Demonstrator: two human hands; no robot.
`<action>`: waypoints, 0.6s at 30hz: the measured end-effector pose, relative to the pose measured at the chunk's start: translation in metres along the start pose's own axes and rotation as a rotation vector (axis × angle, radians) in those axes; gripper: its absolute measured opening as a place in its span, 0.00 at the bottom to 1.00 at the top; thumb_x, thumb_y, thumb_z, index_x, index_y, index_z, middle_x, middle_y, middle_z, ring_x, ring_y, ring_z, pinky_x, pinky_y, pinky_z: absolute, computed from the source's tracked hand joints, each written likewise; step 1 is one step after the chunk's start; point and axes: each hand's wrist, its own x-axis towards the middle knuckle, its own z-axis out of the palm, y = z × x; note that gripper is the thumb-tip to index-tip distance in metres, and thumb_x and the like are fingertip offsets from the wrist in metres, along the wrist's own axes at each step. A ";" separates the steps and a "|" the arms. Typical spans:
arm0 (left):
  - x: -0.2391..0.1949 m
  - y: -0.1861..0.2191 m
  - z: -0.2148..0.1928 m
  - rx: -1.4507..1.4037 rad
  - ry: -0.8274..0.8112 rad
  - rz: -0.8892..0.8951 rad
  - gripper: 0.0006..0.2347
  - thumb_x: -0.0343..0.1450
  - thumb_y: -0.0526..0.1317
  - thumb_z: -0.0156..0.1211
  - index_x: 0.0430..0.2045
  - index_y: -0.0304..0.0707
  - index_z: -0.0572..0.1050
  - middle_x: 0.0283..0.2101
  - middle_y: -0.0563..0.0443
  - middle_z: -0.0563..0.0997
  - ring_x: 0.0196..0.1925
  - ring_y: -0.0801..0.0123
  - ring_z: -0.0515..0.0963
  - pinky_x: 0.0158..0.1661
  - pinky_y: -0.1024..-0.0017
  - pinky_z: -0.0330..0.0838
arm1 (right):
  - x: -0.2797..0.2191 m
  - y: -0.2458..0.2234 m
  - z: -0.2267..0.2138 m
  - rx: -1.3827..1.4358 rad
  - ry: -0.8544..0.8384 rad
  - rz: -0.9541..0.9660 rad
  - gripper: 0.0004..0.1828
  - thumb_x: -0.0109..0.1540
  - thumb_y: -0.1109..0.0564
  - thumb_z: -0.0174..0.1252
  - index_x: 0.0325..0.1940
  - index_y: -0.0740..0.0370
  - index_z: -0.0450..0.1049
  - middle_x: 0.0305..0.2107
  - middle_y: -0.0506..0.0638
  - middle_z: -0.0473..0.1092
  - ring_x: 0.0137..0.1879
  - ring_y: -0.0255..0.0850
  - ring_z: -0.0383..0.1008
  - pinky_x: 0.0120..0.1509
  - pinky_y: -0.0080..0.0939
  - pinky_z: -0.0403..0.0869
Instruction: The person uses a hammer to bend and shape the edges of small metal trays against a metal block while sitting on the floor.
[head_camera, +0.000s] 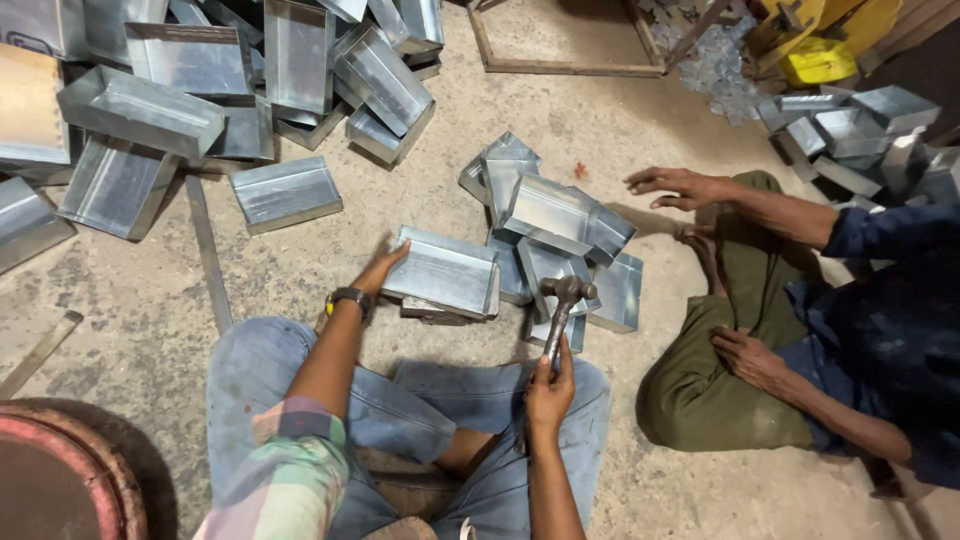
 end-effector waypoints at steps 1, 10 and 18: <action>0.003 -0.007 0.000 -0.248 -0.213 -0.255 0.34 0.61 0.60 0.57 0.66 0.63 0.60 0.60 0.56 0.71 0.58 0.56 0.72 0.42 0.42 0.69 | 0.002 -0.001 0.000 -0.012 -0.003 0.002 0.30 0.67 0.56 0.54 0.75 0.54 0.62 0.16 0.41 0.62 0.19 0.28 0.56 0.22 0.32 0.58; 0.028 -0.086 0.026 -0.302 -0.281 0.240 0.24 0.61 0.40 0.57 0.52 0.29 0.75 0.44 0.44 0.79 0.45 0.62 0.78 0.46 0.67 0.73 | 0.002 0.003 0.001 -0.082 -0.030 -0.057 0.29 0.68 0.55 0.55 0.75 0.55 0.62 0.18 0.41 0.63 0.20 0.27 0.58 0.23 0.31 0.60; -0.010 -0.038 0.026 0.616 0.640 0.568 0.30 0.66 0.53 0.67 0.58 0.31 0.72 0.60 0.26 0.73 0.63 0.39 0.71 0.63 0.53 0.65 | 0.000 0.000 0.003 -0.060 -0.050 -0.025 0.30 0.67 0.57 0.54 0.75 0.55 0.62 0.18 0.42 0.64 0.21 0.27 0.58 0.24 0.31 0.59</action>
